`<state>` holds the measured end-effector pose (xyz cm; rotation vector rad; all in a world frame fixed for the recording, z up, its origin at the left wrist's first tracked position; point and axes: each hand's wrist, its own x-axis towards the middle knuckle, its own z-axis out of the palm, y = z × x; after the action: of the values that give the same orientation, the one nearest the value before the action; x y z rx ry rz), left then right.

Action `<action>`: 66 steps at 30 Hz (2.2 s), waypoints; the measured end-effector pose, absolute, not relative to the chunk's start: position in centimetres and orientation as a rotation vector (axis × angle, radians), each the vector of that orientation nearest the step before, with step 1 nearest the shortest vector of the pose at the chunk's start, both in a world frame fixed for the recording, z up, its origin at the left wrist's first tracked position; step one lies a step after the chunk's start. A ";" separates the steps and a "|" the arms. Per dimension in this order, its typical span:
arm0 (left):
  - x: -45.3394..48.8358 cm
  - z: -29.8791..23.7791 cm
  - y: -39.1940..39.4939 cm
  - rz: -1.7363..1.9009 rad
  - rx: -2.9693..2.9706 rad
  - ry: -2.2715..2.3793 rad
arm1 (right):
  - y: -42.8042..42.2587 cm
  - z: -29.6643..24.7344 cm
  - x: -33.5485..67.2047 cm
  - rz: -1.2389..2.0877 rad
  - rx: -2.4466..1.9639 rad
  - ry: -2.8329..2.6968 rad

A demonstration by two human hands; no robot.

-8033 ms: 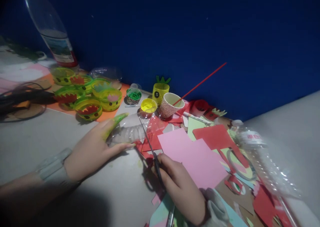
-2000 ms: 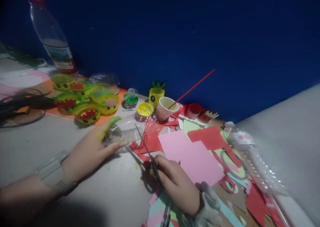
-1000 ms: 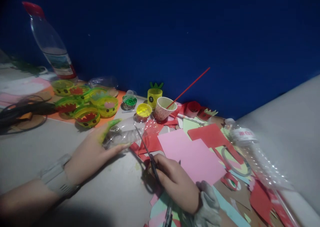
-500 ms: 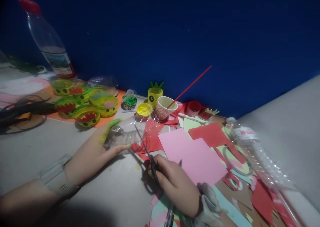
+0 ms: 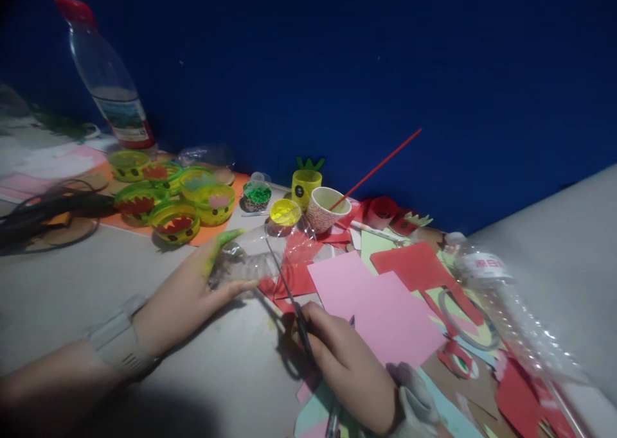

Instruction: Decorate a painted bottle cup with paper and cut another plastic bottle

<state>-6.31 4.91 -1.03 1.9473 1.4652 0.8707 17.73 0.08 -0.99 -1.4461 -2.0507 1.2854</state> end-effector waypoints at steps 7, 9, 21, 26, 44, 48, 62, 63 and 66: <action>-6.2 -1.1 4.9 0.904 1.944 1.470 | 0.2 -1.1 17.8 1.302 -1.451 -2.000; -6.2 -1.1 4.9 0.903 1.946 1.491 | 0.2 -1.2 17.9 1.317 -1.460 -1.993; -6.2 -0.8 5.0 0.985 1.883 1.592 | 0.4 -1.0 17.8 1.555 -1.353 -1.758; -6.1 -0.6 5.0 0.949 1.835 1.556 | 0.6 -0.6 17.9 1.641 -1.280 -1.687; -6.1 -1.0 4.3 0.928 2.170 1.589 | 0.4 -0.4 17.6 1.412 -1.351 -1.902; -6.0 -1.0 4.4 0.917 2.174 1.586 | 0.6 -0.5 17.7 1.355 -1.332 -1.966; -6.1 -1.0 4.5 0.917 2.163 1.589 | 0.7 -0.6 17.8 1.336 -1.373 -1.985; -6.1 -1.0 4.5 0.919 2.167 1.596 | 0.7 -0.6 17.8 1.313 -1.377 -2.005; -6.1 -0.9 4.6 0.909 2.156 1.611 | 0.7 -0.5 17.8 1.253 -1.388 -2.056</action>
<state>-6.12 4.57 -0.88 2.1557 1.6109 0.9086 17.82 0.71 -0.51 -1.3881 -2.0560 1.2527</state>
